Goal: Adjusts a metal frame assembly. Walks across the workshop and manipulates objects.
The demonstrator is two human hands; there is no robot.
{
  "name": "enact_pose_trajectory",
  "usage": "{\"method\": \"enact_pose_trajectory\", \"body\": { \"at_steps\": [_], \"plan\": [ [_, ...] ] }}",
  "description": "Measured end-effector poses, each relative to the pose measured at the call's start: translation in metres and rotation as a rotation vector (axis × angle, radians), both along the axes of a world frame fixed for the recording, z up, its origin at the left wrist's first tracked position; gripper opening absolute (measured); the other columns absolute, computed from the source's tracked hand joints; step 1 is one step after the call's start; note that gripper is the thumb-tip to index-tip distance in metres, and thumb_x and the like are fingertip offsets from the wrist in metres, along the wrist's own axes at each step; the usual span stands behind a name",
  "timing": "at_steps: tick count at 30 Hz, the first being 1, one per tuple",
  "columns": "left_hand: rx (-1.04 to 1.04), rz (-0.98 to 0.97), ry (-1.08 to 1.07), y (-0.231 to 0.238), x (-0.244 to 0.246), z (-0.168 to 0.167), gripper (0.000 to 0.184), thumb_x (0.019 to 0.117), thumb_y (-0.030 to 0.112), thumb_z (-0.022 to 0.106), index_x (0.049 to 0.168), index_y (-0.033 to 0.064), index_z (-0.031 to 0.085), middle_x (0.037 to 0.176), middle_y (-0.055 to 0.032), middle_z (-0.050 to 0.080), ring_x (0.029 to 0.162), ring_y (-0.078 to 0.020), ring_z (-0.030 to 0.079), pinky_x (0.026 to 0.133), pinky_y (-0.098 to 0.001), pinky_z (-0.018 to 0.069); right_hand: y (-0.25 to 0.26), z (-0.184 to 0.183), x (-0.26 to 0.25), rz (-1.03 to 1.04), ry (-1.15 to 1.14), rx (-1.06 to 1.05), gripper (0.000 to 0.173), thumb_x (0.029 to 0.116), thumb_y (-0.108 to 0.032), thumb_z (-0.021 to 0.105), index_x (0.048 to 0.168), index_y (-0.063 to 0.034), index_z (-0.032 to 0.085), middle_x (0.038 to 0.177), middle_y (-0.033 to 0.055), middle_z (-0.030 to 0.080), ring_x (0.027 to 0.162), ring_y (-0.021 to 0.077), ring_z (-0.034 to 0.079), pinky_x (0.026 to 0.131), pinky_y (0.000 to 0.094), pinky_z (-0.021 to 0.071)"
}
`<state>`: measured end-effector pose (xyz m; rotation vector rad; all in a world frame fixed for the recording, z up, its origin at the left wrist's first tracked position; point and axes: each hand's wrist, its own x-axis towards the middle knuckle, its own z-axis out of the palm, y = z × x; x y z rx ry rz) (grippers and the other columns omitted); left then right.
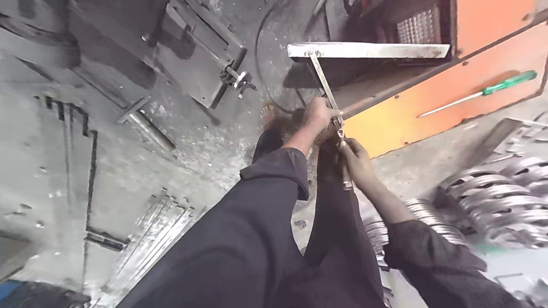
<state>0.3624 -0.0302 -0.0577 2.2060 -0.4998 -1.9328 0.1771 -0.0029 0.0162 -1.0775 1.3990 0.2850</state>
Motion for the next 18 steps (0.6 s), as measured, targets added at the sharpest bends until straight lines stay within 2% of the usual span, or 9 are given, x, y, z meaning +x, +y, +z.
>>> {"method": "enact_pose_trajectory", "body": {
  "at_steps": [2, 4, 5, 7, 10, 12, 15, 16, 18],
  "plan": [
    [0.004, -0.004, 0.005, 0.003, -0.002, -0.001, 0.041, 0.0887, 0.036, 0.081, 0.112, 0.0039, 0.071, 0.106, -0.0166, 0.073, 0.098, -0.0307, 0.072, 0.090, -0.0545, 0.0578, -0.031, 0.003, -0.017, 0.438, 0.169, -0.180, 0.044, 0.1088, -0.047, 0.045, 0.117, -0.0114, 0.069, 0.093, 0.0123, 0.069, 0.079, 0.0285, 0.068, 0.073, 0.0547, 0.0565],
    [-0.003, -0.023, -0.014, 0.000, -0.002, -0.001, 0.042, 0.0880, 0.038, 0.082, 0.111, 0.0045, 0.072, 0.106, -0.0161, 0.073, 0.100, -0.0305, 0.072, 0.092, -0.0556, 0.0564, -0.072, 0.000, -0.018, 0.815, 0.230, -0.336, 0.049, 0.1058, -0.054, 0.047, 0.114, -0.0120, 0.072, 0.105, 0.0209, 0.070, 0.096, 0.0418, 0.069, 0.081, 0.0673, 0.0516],
    [-0.004, -0.023, -0.016, 0.000, -0.001, -0.002, 0.042, 0.0878, 0.038, 0.082, 0.110, 0.0043, 0.072, 0.106, -0.0162, 0.073, 0.100, -0.0305, 0.071, 0.092, -0.0557, 0.0562, -0.088, -0.005, -0.015, 0.948, 0.198, -0.413, 0.049, 0.1040, -0.055, 0.050, 0.111, -0.0122, 0.074, 0.104, 0.0221, 0.070, 0.099, 0.0440, 0.068, 0.084, 0.0689, 0.0494],
    [-0.013, -0.020, -0.019, 0.003, -0.003, -0.005, 0.042, 0.0872, 0.038, 0.082, 0.109, 0.0044, 0.071, 0.106, -0.0152, 0.074, 0.098, -0.0286, 0.073, 0.091, -0.0533, 0.0576, -0.111, -0.010, -0.002, 1.154, 0.091, -0.506, 0.045, 0.1023, -0.054, 0.056, 0.105, -0.0134, 0.075, 0.102, 0.0198, 0.071, 0.099, 0.0430, 0.068, 0.085, 0.0669, 0.0478],
    [-0.015, -0.007, -0.014, 0.003, -0.004, -0.010, 0.040, 0.0867, 0.037, 0.082, 0.108, 0.0045, 0.072, 0.109, -0.0148, 0.073, 0.100, -0.0283, 0.072, 0.093, -0.0532, 0.0571, -0.133, -0.022, 0.031, 1.474, -0.030, -0.535, 0.036, 0.1007, -0.048, 0.062, 0.109, -0.0156, 0.076, 0.106, 0.0165, 0.072, 0.104, 0.0386, 0.068, 0.094, 0.0632, 0.0461],
    [-0.016, -0.003, -0.021, 0.005, -0.004, -0.012, 0.035, 0.0871, 0.034, 0.081, 0.105, 0.0061, 0.072, 0.107, -0.0138, 0.073, 0.099, -0.0284, 0.072, 0.091, -0.0544, 0.0575, -0.141, -0.028, 0.052, 1.644, -0.062, -0.527, 0.034, 0.1000, -0.044, 0.063, 0.103, -0.0117, 0.074, 0.105, 0.0165, 0.071, 0.105, 0.0379, 0.065, 0.095, 0.0608, 0.0434],
    [-0.001, -0.002, -0.034, 0.005, -0.005, -0.013, 0.021, 0.0874, 0.024, 0.077, 0.102, 0.0090, 0.073, 0.099, -0.0124, 0.074, 0.093, -0.0286, 0.072, 0.085, -0.0561, 0.0576, -0.149, -0.028, 0.071, 1.740, -0.139, -0.549, 0.031, 0.1008, -0.041, 0.064, 0.102, -0.0116, 0.074, 0.104, 0.0151, 0.070, 0.107, 0.0374, 0.064, 0.099, 0.0618, 0.0411],
    [0.009, -0.008, -0.038, 0.005, -0.004, -0.013, 0.018, 0.0872, 0.020, 0.074, 0.102, 0.0098, 0.074, 0.100, -0.0124, 0.074, 0.094, -0.0291, 0.072, 0.084, -0.0569, 0.0576, -0.150, -0.030, 0.076, 1.775, -0.181, -0.557, 0.028, 0.1005, -0.038, 0.065, 0.104, -0.0121, 0.075, 0.105, 0.0142, 0.070, 0.109, 0.0363, 0.064, 0.103, 0.0616, 0.0398],
    [0.029, -0.042, -0.040, 0.003, -0.002, -0.007, 0.016, 0.0899, 0.016, 0.069, 0.104, 0.0099, 0.074, 0.101, -0.0130, 0.074, 0.096, -0.0300, 0.072, 0.084, -0.0577, 0.0568, -0.149, -0.033, 0.079, 1.876, -0.264, -0.554, 0.024, 0.0997, -0.033, 0.067, 0.105, -0.0103, 0.074, 0.109, 0.0133, 0.070, 0.112, 0.0353, 0.064, 0.103, 0.0604, 0.0411]
  ]
}}
